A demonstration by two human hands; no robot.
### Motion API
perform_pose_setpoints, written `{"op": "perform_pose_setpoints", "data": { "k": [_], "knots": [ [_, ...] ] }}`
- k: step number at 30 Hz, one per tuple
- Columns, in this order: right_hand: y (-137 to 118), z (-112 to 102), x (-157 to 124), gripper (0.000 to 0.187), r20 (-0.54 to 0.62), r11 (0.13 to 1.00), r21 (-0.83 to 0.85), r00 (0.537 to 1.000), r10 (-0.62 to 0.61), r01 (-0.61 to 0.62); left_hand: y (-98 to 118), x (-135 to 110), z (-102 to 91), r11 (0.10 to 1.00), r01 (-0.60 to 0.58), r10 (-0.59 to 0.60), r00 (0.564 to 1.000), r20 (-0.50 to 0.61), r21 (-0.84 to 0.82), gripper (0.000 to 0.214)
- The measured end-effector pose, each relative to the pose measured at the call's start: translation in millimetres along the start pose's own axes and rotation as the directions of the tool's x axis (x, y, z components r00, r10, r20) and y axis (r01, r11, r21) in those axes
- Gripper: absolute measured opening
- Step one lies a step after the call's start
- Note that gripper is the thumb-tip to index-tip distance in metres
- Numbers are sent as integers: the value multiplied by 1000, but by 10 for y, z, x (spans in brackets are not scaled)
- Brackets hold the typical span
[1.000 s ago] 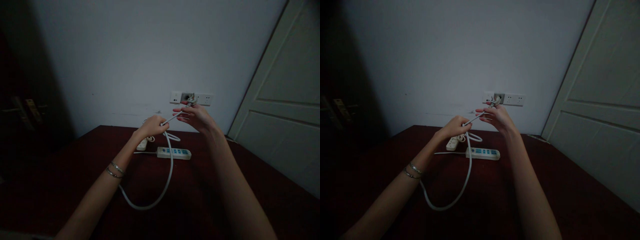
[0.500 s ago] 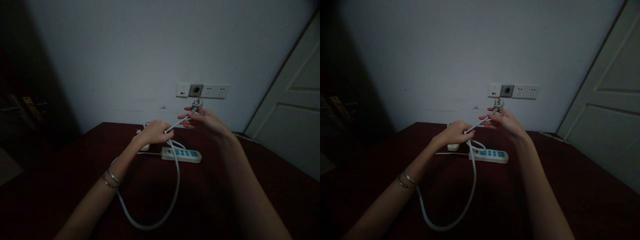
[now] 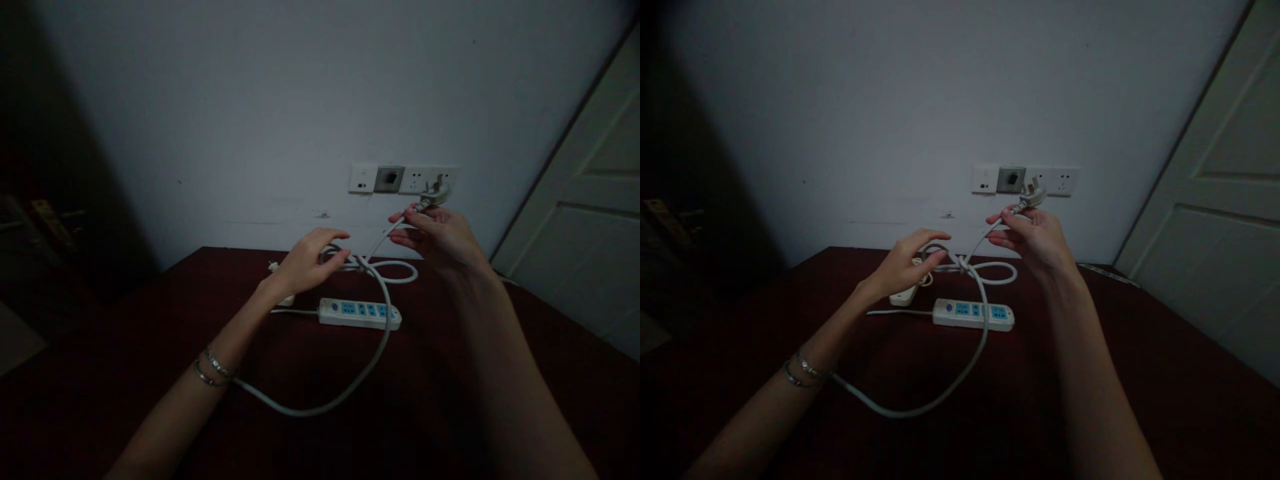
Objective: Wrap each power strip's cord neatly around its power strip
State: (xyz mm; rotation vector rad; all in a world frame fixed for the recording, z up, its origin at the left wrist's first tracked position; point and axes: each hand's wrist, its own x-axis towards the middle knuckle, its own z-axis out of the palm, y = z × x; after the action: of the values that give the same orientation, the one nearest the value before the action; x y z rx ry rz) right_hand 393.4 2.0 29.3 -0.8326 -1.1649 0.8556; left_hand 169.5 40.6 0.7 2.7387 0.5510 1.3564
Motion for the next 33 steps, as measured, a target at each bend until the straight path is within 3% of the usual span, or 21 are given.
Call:
{"op": "perform_pose_setpoints", "data": {
  "k": [3, 7, 10, 12, 14, 17, 18, 19, 20, 23, 26, 33],
  "knots": [
    [-41, -54, 5, 17, -70, 999, 3, 997, -45, 45, 49, 22, -90, 998, 62, -61, 990, -124, 0, 19],
    [-93, -79, -17, 17, -118, 994, -19, 987, -106, 105, 187, -19, -201, 981, 193, -195, 973, -122, -25, 14],
    [-135, -83, -56, 18, -128, 987, -49, 980, -155, 150, 259, -194, -233, 961, 275, -276, 961, 19, 17, 18],
    [-168, -83, -86, 18, -140, 982, -83, 974, -178, 167, 270, -399, -250, 956, 279, -293, 931, 217, 90, 24],
    [-200, -87, -111, 19, -155, 975, -131, 968, -200, 181, 260, -659, -290, 959, 241, -282, 847, 451, 146, 30],
    [-230, -98, -130, 21, -157, 958, -208, 960, -232, 198, 225, -1079, -404, 971, 226, -206, 622, 756, 79, 29],
    [-232, -102, -131, 21, -156, 953, -229, 959, -238, 199, 210, -1209, -448, 969, 239, -192, 547, 815, 67, 35],
    [-231, -104, -130, 22, -156, 949, -247, 958, -240, 198, 196, -1327, -491, 965, 253, -194, 501, 844, 72, 43],
    [-226, -104, -128, 22, -158, 945, -261, 957, -242, 196, 182, -1430, -528, 962, 262, -202, 484, 852, 79, 49],
    [-197, -80, -121, 24, -156, 940, -282, 957, -242, 192, 150, -1641, -598, 955, 271, -248, 501, 829, 122, 52],
    [-166, -19, -124, 25, -138, 944, -275, 964, -228, 184, 120, -1737, -608, 954, 258, -269, 512, 815, 153, 39],
    [-96, 128, -135, 26, -108, 958, -247, 978, -177, 146, -43, -1762, -758, 983, 122, -177, 484, 857, 135, 12]
  ]
}}
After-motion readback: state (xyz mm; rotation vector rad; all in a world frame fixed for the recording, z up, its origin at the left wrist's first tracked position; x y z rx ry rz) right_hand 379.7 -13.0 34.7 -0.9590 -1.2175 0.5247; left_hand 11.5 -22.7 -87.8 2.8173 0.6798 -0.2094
